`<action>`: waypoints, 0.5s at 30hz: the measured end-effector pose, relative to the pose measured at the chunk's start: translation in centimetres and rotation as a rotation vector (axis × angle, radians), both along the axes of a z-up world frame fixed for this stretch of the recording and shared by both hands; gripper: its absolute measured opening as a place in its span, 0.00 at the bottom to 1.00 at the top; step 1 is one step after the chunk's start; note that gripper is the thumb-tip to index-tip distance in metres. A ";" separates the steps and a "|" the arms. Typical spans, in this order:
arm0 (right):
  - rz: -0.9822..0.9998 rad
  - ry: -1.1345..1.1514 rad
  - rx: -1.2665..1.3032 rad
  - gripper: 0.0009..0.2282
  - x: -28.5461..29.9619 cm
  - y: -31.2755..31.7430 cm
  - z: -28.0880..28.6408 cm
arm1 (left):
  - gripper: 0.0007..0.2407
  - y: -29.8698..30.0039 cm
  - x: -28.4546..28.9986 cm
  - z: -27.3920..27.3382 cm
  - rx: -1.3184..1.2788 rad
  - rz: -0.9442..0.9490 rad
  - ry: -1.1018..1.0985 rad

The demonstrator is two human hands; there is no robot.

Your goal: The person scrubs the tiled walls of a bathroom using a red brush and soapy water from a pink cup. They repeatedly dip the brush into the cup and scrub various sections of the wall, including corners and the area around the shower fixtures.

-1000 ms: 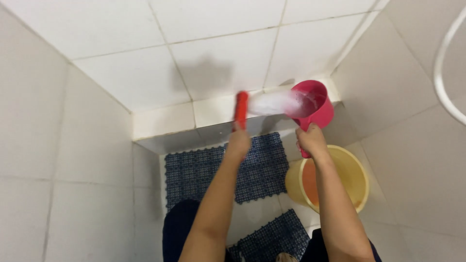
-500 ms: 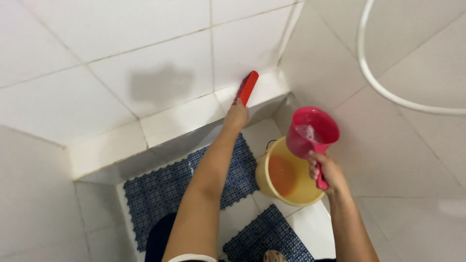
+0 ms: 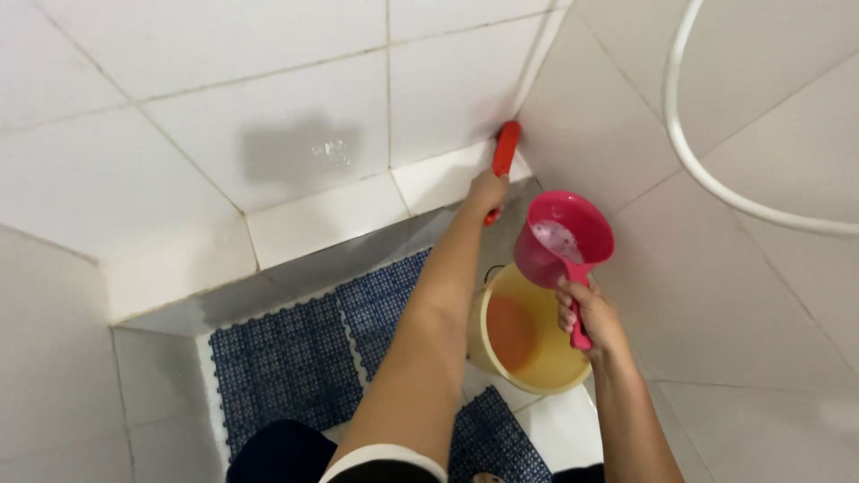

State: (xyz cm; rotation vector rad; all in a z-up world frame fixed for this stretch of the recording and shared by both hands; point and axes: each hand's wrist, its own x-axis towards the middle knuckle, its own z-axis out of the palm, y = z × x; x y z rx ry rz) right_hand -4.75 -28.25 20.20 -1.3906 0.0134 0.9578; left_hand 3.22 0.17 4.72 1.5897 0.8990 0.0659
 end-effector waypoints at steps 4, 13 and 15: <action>0.074 0.017 0.044 0.06 2.9 2.2 -4.1 | 0.14 -1.2 0.7 -9.5 0.244 0.015 -0.196; 0.331 -0.184 0.041 0.03 -1.9 14.9 -3.0 | 0.19 8.7 -33.8 -4.1 0.319 0.262 0.073; 0.410 -0.171 0.047 0.05 -4.1 17.1 -2.7 | 0.21 9.9 -43.3 -2.7 0.306 0.430 0.227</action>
